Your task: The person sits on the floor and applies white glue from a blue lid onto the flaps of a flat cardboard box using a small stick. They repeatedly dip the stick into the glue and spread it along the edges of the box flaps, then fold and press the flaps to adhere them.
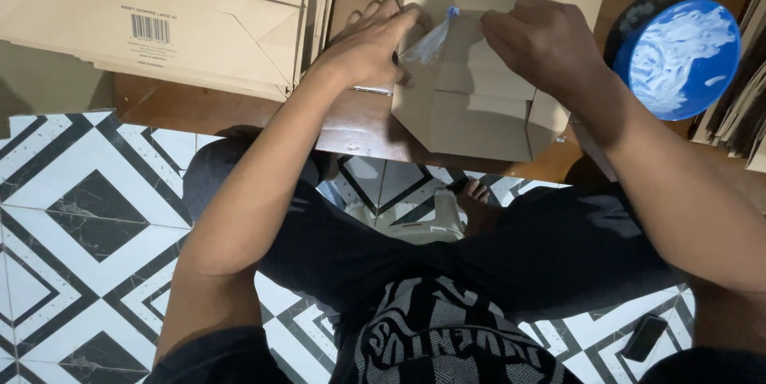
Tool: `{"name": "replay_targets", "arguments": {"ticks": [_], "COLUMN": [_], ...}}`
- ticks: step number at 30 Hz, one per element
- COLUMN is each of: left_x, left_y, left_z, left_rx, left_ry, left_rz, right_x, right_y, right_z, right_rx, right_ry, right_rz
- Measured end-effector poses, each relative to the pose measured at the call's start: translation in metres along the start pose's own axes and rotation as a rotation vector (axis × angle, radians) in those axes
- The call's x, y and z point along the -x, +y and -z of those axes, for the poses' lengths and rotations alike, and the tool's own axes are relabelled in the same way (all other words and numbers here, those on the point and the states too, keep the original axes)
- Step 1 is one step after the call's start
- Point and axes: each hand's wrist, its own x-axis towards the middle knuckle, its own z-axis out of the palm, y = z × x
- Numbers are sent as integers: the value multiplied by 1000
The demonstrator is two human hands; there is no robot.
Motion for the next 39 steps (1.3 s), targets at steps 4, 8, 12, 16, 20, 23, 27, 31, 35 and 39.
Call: {"name": "replay_targets", "arguments": {"ticks": [4, 8, 12, 16, 20, 23, 27, 31, 35, 39], "left_x": [1, 2, -3, 0, 3, 3, 5, 5, 6, 6], "left_y": [2, 5, -3, 6, 7, 3, 4, 3, 6, 1], "left_z": [2, 2, -4, 3, 4, 5, 4, 3, 6, 3], "left_rx": [22, 26, -10, -9, 11, 20, 4, -7, 5, 40], "left_ry": [8, -3, -4, -43, 2, 12, 16, 11, 19, 59], "left_rz": [0, 31, 17, 52, 39, 1, -21, -30, -52, -94], "right_x": [-4, -1, -6, 0, 5, 8, 11, 15, 16, 18], "right_y": [-7, -19, -31, -19, -16, -13, -16, -23, -23, -11], "right_z": [2, -9, -4, -12, -17, -18, -9, -13, -8, 10], "right_rx": [-7, 27, -122, 37, -96, -165, -128, -140, -210, -210], "right_ry": [34, -56, -94, -96, -125, -184, -117, -125, -137, -184], "right_rz": [37, 103, 155, 121, 37, 40, -17, -24, -34, -157]}}
